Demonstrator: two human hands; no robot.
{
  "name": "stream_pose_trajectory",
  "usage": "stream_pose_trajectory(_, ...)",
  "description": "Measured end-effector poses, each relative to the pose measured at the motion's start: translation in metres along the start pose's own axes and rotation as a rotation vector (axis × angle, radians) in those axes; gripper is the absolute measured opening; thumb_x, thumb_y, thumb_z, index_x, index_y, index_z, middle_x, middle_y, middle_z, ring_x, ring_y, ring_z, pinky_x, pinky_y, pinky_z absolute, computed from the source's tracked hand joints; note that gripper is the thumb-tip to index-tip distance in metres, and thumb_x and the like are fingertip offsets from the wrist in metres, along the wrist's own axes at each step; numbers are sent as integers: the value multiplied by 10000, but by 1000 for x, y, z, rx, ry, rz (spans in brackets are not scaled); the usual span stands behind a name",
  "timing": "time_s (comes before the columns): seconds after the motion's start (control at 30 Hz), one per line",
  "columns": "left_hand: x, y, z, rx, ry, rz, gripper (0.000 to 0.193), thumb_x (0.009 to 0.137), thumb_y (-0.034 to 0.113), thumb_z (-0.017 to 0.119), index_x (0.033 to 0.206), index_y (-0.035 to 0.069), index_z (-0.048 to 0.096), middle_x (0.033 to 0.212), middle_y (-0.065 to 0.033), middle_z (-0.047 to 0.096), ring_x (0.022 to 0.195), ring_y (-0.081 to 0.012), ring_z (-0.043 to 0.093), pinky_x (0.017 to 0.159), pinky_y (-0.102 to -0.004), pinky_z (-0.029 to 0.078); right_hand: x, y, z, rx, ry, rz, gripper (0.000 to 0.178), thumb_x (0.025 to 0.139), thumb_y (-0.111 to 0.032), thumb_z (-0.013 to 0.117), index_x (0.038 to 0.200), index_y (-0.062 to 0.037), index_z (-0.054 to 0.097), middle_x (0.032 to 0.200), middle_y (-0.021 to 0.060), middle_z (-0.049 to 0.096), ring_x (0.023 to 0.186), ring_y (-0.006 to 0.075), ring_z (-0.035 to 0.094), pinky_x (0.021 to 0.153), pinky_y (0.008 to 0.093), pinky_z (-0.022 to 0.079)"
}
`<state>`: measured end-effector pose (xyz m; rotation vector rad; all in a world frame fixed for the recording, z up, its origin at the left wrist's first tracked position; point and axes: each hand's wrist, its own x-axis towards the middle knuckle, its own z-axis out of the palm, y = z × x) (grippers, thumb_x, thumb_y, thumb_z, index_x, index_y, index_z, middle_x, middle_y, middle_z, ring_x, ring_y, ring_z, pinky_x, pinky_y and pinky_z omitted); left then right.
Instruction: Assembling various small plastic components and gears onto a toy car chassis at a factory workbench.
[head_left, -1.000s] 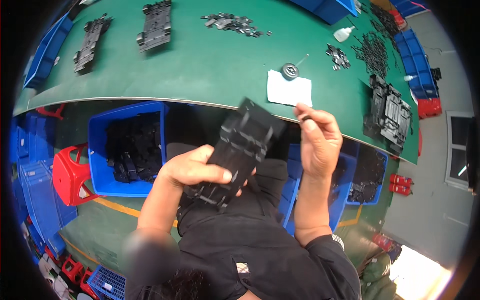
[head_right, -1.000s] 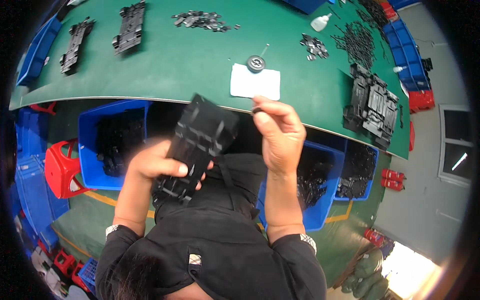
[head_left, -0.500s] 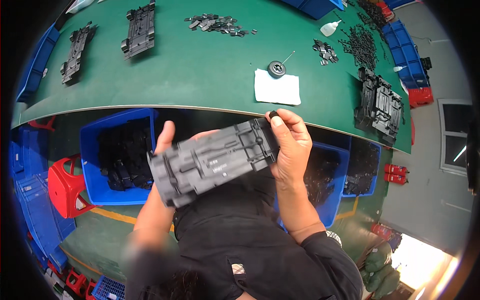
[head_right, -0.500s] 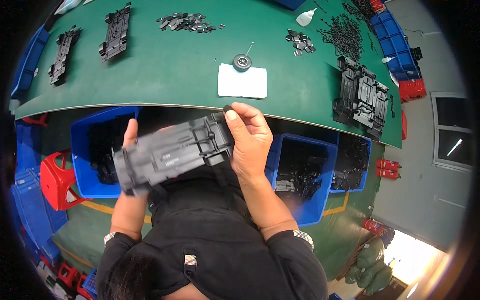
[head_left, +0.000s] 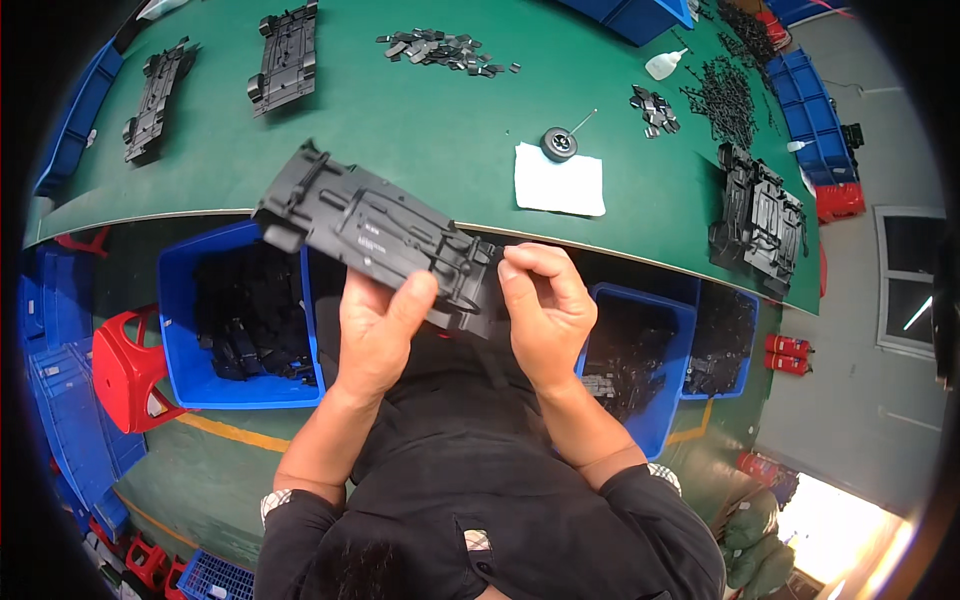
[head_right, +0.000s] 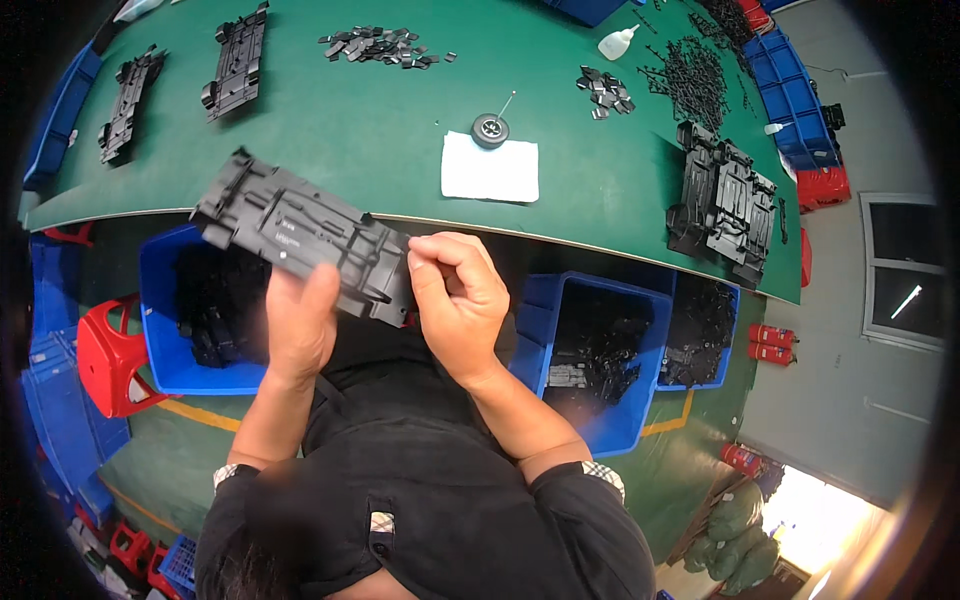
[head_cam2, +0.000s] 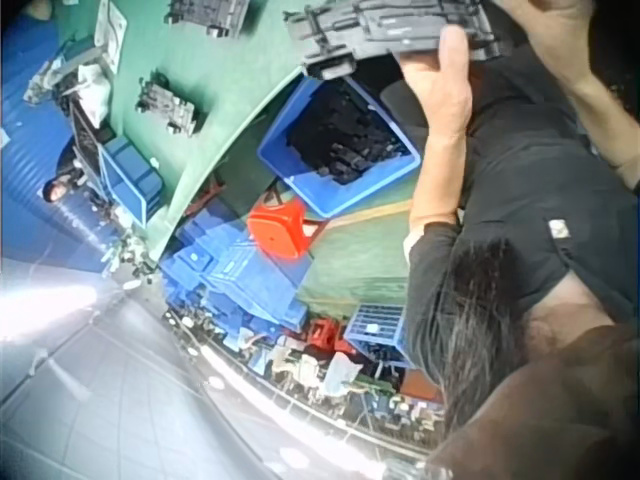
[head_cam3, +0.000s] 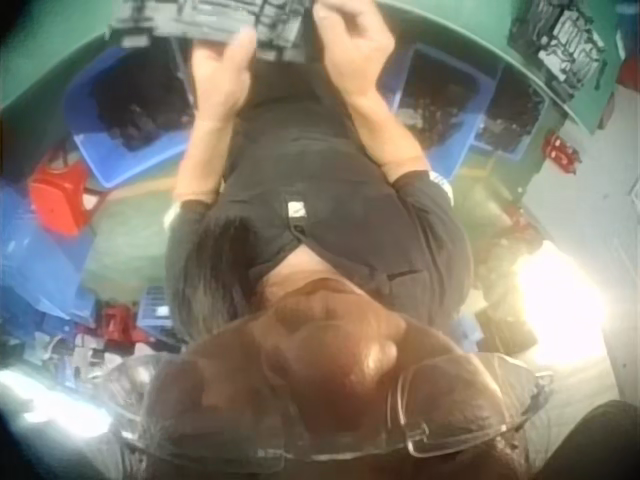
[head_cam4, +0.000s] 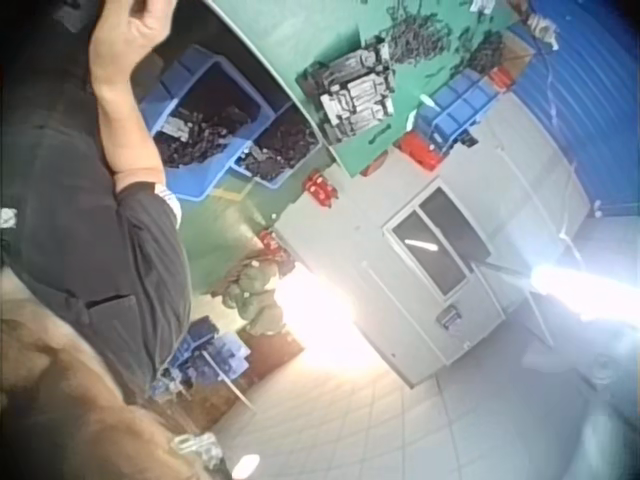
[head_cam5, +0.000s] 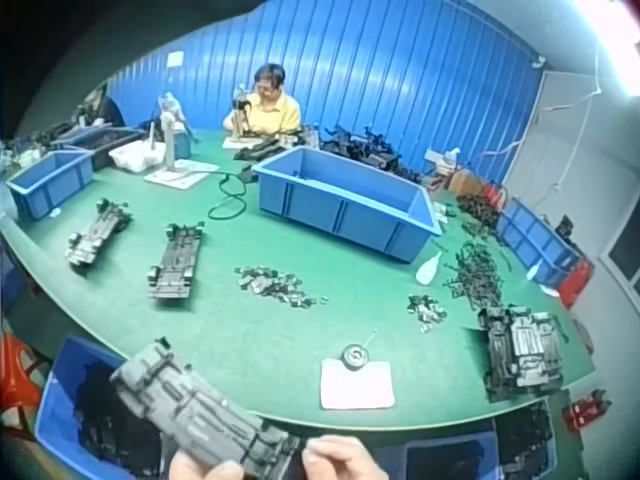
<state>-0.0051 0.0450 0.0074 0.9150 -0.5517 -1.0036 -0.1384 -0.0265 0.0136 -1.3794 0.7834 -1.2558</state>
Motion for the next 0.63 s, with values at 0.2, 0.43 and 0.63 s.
stream_pose_trajectory(0.2, 35, 2, -13, -99, 53, -17, 354, 887, 9, 483, 1240, -14, 475, 1162, -112, 593, 1050, -209, 587, 947, -358, 450, 27, -8, -32, -44, 136, 77, 207, 878, -3, 630, 1076, 54, 616, 948, 39, 629, 842, 78, 577, 763, 204, 468)
stream_pose_trajectory(0.43, 78, 15, -15, -42, 128, 33, 243, 928, 111, 562, 1149, 11, 557, 1058, -42, 627, 924, -101, 586, 832, -256, 465, 75, 1, -80, -506, 71, -117, 160, 854, -19, 644, 1010, 9, 665, 919, 67, 642, 835, 120, 601, 752, 233, 483)
stream_pose_trajectory(0.63, 91, 5, -18, 23, 178, 59, 233, 928, 129, 589, 1130, 15, 571, 1040, -32, 632, 920, -87, 579, 831, -250, 464, 94, 11, -88, -875, -76, -311, 135, 835, -33, 657, 966, -44, 688, 960, 121, 664, 808, 232, 619, 754, 312, 499)
